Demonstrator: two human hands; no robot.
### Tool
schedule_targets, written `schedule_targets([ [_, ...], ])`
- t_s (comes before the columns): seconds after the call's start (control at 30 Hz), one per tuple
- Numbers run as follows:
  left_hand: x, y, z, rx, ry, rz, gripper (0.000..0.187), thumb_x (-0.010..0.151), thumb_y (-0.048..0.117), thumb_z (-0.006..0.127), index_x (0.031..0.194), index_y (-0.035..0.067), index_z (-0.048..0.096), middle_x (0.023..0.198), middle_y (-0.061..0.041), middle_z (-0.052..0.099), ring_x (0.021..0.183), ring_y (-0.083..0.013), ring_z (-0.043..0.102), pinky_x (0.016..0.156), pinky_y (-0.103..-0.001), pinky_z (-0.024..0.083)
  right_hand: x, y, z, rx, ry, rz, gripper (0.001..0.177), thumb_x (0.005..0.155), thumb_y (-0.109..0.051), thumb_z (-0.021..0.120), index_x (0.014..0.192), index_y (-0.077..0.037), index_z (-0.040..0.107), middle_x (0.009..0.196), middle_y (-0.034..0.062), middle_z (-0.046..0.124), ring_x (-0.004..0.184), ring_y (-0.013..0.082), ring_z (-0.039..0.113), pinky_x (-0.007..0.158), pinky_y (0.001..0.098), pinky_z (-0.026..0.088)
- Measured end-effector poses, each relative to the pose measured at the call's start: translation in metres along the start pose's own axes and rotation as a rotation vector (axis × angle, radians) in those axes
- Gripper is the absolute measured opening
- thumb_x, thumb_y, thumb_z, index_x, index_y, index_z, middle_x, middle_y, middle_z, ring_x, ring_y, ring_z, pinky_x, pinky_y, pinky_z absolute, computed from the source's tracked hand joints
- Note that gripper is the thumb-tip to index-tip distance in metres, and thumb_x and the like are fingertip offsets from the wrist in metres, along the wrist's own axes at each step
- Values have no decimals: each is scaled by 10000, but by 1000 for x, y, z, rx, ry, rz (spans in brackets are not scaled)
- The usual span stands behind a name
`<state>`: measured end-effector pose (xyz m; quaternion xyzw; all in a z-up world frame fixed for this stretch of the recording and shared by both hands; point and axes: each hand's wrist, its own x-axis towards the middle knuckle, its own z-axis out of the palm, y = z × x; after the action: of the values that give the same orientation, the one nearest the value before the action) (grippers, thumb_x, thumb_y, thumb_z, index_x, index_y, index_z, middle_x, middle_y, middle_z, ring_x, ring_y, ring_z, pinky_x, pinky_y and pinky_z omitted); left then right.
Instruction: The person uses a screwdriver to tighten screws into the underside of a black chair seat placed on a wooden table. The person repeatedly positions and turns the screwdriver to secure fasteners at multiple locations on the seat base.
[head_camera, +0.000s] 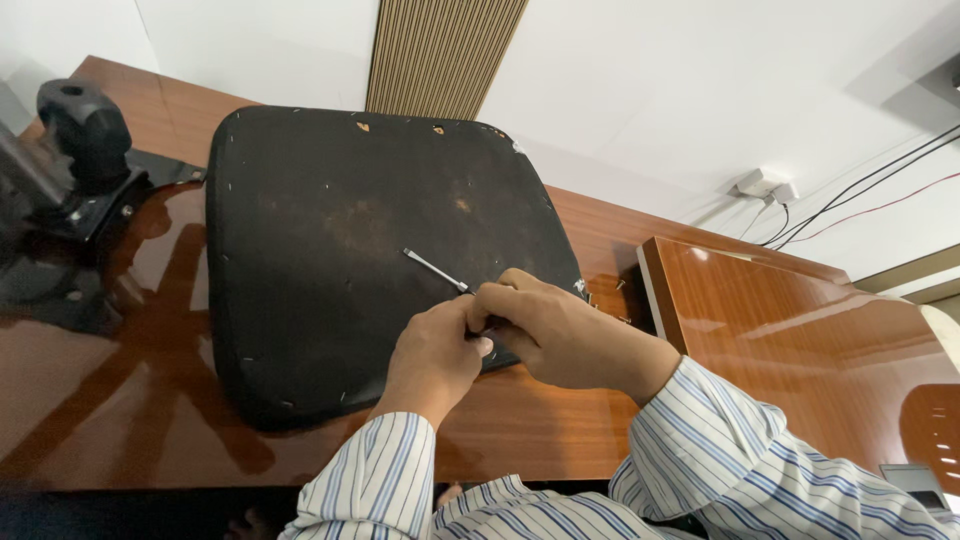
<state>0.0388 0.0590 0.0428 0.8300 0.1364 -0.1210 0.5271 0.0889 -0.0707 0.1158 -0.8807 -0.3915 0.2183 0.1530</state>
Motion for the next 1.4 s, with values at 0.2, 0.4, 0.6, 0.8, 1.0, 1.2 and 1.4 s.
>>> schedule_targets([
  [0.2, -7, -1, 12, 59, 75, -27, 207, 943, 220, 631, 1140, 186, 684, 1076, 10, 731, 1072, -202, 691, 948, -404, 553, -3, -3, -3, 60, 43, 328, 348, 953, -294, 594, 1263, -142, 554, 919, 125, 765, 819, 259, 772, 713, 379, 585],
  [0.4, -13, -3, 23, 43, 152, 16, 232, 972, 319, 598, 1146, 180, 663, 1090, 13, 703, 1084, -209, 662, 943, -410, 529, -9, 9, 3, 71, 90, -124, 208, 955, -120, 582, 1151, -65, 624, 988, 104, 796, 913, 237, 784, 795, 344, 602],
  [0.6, -14, -5, 26, 67, 179, 2, 252, 982, 354, 565, 1133, 181, 671, 1066, 16, 722, 1062, -196, 685, 942, -405, 543, -9, 14, 7, -73, 83, -177, 210, 954, -115, 632, 1145, -97, 717, 1004, 133, 709, 895, 279, 726, 772, 388, 553],
  [0.8, -8, -6, 27, 46, 208, 15, 280, 995, 366, 551, 1174, 175, 651, 1115, 4, 703, 1066, -224, 683, 905, -416, 565, 1, 7, 2, -12, 102, 263, 275, 944, -282, 630, 1143, -94, 624, 917, 104, 781, 815, 232, 770, 732, 357, 594],
  [1.0, -6, -4, 16, 64, 158, 63, 234, 944, 269, 613, 1156, 180, 655, 1090, 9, 719, 1070, -206, 680, 929, -407, 546, 0, 13, 5, -96, 233, -198, 211, 872, -95, 622, 1073, -52, 670, 1010, 145, 757, 940, 269, 727, 807, 364, 578],
  [1.2, -2, 1, 7, 89, 99, -21, 214, 981, 292, 589, 1155, 181, 648, 1087, 11, 737, 1081, -188, 693, 957, -393, 549, 7, -12, -2, 29, 190, 178, 368, 902, -224, 665, 1230, -84, 573, 1024, 135, 736, 892, 209, 739, 750, 356, 591],
  [1.4, 1, -3, 10, 77, 112, -4, 222, 966, 281, 602, 1161, 186, 652, 1096, 18, 728, 1085, -186, 682, 950, -396, 540, 10, -22, -7, -70, -8, 565, 234, 1038, -246, 542, 1221, -99, 549, 998, 156, 761, 901, 256, 771, 779, 356, 587],
])
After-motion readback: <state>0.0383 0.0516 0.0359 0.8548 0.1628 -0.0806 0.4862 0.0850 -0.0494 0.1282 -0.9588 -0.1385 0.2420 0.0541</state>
